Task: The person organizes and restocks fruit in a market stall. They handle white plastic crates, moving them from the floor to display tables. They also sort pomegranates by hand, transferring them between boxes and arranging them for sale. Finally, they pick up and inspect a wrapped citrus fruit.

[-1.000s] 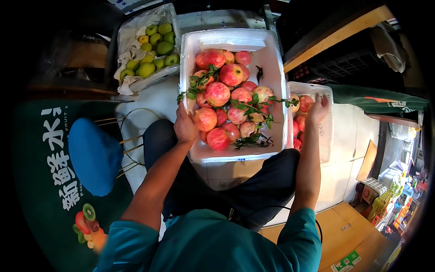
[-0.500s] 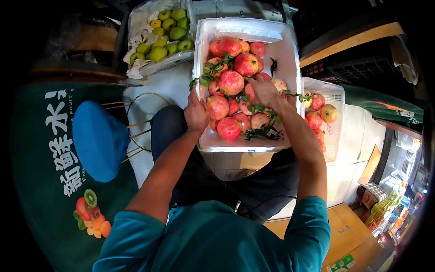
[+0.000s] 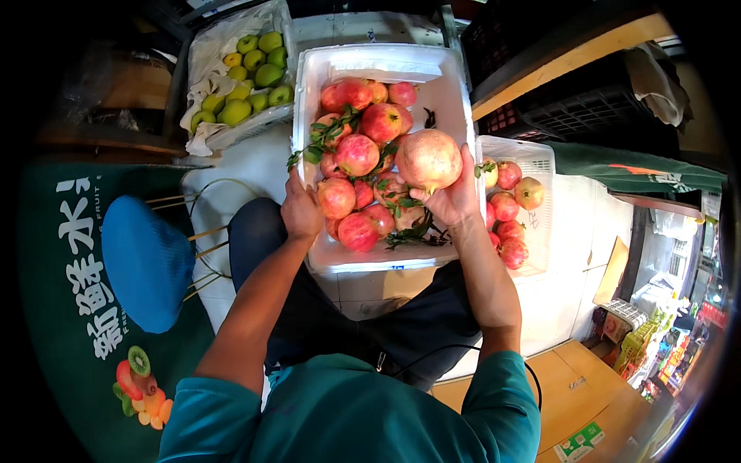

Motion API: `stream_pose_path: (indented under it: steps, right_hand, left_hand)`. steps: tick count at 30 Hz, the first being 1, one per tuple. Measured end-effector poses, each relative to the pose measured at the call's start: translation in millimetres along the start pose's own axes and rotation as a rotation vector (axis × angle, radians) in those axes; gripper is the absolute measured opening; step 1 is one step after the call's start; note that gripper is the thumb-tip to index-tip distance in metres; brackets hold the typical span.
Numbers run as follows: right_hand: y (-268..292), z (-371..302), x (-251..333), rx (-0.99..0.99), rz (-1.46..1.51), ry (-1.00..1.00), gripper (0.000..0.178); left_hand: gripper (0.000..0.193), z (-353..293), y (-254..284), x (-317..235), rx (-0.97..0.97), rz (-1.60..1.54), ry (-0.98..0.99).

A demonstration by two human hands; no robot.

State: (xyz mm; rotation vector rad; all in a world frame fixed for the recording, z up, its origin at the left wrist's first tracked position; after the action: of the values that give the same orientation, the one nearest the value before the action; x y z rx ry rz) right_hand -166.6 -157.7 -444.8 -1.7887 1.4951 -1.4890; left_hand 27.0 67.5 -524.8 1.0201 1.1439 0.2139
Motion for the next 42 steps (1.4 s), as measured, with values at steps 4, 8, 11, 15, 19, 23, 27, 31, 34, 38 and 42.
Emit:
stream_pose_path:
  steps: [4,8,11,15,19,23,27,31,34,38,42]
  right_hand:
    - [-5.8,-0.1,1.1,0.179,0.148,-0.037,0.086]
    - [-9.1,-2.1,3.8,0.005,0.067,0.013,0.086]
    - [-2.7,0.3,4.4,-0.029,0.051,0.028,0.083]
    - [13.1,6.6,8.2,-0.124,-0.027,0.029,0.077]
    - [29.9,11.8,15.6,-0.347,-0.294,0.062,0.073]
    - [43.0,26.9,30.2,-0.434,-1.185,0.12,0.072]
    - [27.7,21.6,-7.6,-0.274,-2.092,-0.17,0.088]
    - [41.9,22.0,-48.9,-0.116,-2.406,-0.446,0.081]
    - [56.5,20.9,-52.9,-0.148,-2.515,-0.519,0.072]
    - [19.6,15.9,-73.9,-0.091,-2.607,0.249,0.054]
    - [-4.7,11.0,-151.1,0.239,-2.413,0.096,0.067]
  left_hand:
    - [0.061,1.1,-2.0,-1.8,0.009,0.013,0.004]
    - [0.061,0.1,-0.2,-4.6,0.035,0.021,0.021]
    - [0.061,-1.0,-0.6,-2.3,0.017,0.02,0.005]
    - [0.062,-3.4,-0.4,-2.2,0.031,0.026,0.009]
    - [0.063,-2.7,-2.2,-0.8,0.016,0.027,0.002]
    - [0.063,1.5,-2.5,-2.3,0.022,0.017,0.012]
    - [0.061,-1.5,-0.2,-1.5,0.002,0.023,-0.003]
    - [0.061,-2.2,-0.1,-2.0,0.003,0.02,0.015]
    - [0.062,-0.4,0.8,-2.9,0.024,0.006,0.031]
    - [0.063,-1.0,2.4,-1.5,0.028,-0.007,0.062]
    - [0.062,0.3,-1.3,-1.5,0.035,0.003,0.034]
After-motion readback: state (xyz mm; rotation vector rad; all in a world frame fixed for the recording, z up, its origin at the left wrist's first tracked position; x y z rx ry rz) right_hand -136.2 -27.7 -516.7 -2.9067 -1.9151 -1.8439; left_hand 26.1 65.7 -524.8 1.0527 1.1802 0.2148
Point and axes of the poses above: each hand's wrist, its own z-axis towards the middle knuckle, its own y-axis out of the back of the hand, x = y × z, the point moved 5 cm from there along z, towards the middle knuckle, and after that the axes turned 11 degrees about -z, right-handed, at the moved point
